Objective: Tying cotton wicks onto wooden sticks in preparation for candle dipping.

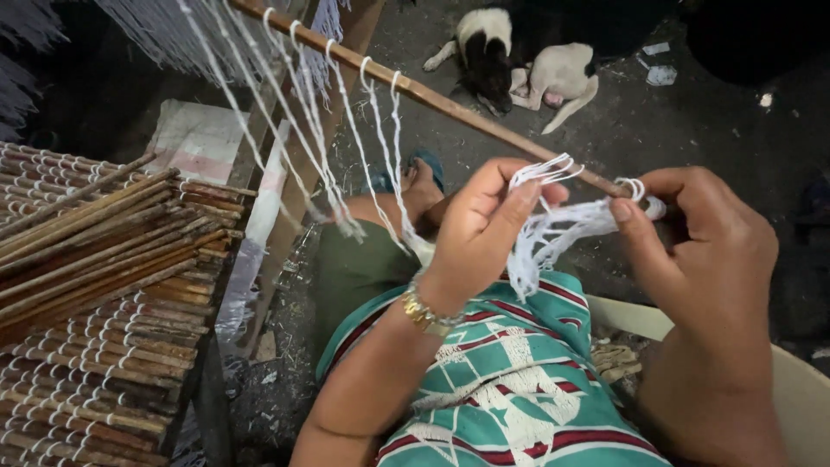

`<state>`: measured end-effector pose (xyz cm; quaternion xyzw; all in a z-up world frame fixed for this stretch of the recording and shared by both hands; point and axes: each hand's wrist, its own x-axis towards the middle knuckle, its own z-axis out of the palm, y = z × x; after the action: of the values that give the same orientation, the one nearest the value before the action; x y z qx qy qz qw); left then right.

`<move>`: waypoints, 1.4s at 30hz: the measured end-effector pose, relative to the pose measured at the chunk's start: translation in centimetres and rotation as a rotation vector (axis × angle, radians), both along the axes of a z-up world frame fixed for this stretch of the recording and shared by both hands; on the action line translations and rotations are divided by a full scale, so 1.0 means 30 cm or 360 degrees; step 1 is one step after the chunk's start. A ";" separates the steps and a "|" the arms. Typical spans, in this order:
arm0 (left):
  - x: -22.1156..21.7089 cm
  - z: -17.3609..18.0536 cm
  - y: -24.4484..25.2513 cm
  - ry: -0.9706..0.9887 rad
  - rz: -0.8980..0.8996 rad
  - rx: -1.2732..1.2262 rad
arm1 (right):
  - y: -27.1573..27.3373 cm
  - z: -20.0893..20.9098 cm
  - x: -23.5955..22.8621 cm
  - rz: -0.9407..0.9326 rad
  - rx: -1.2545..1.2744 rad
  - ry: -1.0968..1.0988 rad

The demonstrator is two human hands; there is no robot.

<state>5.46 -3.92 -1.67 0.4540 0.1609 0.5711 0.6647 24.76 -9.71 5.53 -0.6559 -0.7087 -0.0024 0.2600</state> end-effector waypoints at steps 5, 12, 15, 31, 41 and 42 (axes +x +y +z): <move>-0.067 0.056 0.018 0.0642 0.0177 0.0204 | -0.009 0.045 -0.014 0.0041 -0.0074 0.0087; -0.065 0.034 0.031 0.0622 0.0530 0.0176 | -0.013 0.027 0.022 0.0101 -0.0121 -0.0049; -0.029 0.036 0.024 0.0434 0.0204 -0.0062 | 0.000 0.039 0.016 0.0154 -0.0037 -0.0034; 0.068 0.045 0.047 -0.1605 -0.0416 -0.0882 | 0.021 0.006 -0.011 0.0227 0.0020 -0.0025; 0.014 0.080 0.073 -0.1682 -0.0004 -0.0647 | 0.052 -0.103 0.123 0.0247 0.0034 0.0265; 0.018 0.053 0.087 -0.1690 0.0003 -0.0643 | 0.070 -0.131 0.172 0.0256 0.0032 0.0260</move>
<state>6.01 -1.31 -0.07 -0.0316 -0.0889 0.6795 0.7276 29.91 -7.61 1.61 -0.5923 -0.7354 0.0649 0.3228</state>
